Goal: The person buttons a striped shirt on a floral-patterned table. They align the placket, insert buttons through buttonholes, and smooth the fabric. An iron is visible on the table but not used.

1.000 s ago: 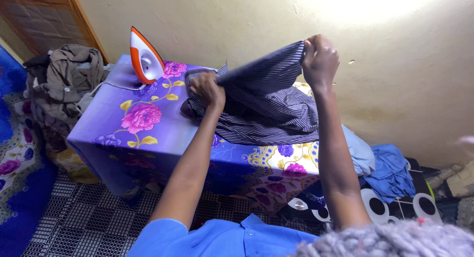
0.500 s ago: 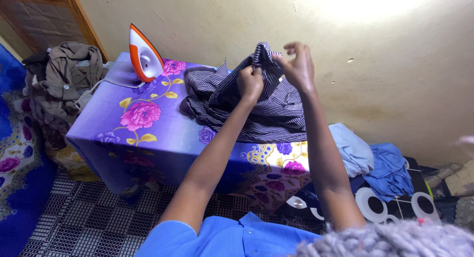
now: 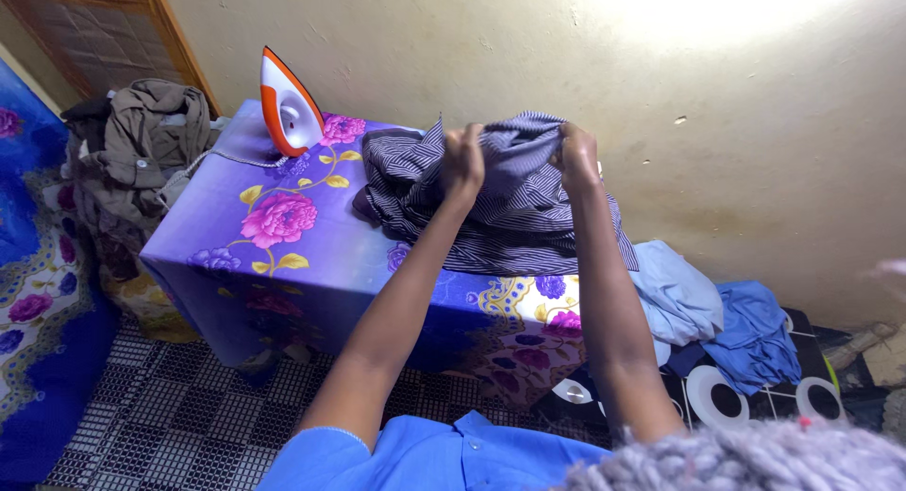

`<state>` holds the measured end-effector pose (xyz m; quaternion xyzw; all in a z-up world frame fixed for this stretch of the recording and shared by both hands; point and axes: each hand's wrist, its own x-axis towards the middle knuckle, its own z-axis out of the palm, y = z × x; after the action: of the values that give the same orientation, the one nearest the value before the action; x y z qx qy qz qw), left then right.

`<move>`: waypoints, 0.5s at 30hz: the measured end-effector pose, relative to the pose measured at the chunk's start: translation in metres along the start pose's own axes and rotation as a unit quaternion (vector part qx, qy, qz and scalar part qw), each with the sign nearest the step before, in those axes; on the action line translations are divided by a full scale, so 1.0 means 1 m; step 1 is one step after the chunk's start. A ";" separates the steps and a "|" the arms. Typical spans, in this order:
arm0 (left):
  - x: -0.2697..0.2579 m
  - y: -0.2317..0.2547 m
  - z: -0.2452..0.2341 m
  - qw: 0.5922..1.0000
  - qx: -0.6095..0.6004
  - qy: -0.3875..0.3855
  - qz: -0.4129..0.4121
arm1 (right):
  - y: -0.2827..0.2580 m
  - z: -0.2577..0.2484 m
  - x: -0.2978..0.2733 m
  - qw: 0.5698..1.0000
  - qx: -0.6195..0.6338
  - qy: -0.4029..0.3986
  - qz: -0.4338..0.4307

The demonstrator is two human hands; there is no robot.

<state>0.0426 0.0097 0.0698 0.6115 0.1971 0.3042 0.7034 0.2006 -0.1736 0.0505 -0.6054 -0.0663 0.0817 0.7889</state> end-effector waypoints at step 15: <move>0.086 -0.058 0.010 0.801 -0.459 -0.241 -0.300 | -0.050 0.081 -0.104 0.880 -0.342 0.011 -0.330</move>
<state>0.1231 0.0562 0.0229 0.1806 0.0320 -0.0245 0.9827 0.0853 -0.1314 0.1189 -0.7818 -0.2774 -0.2174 0.5144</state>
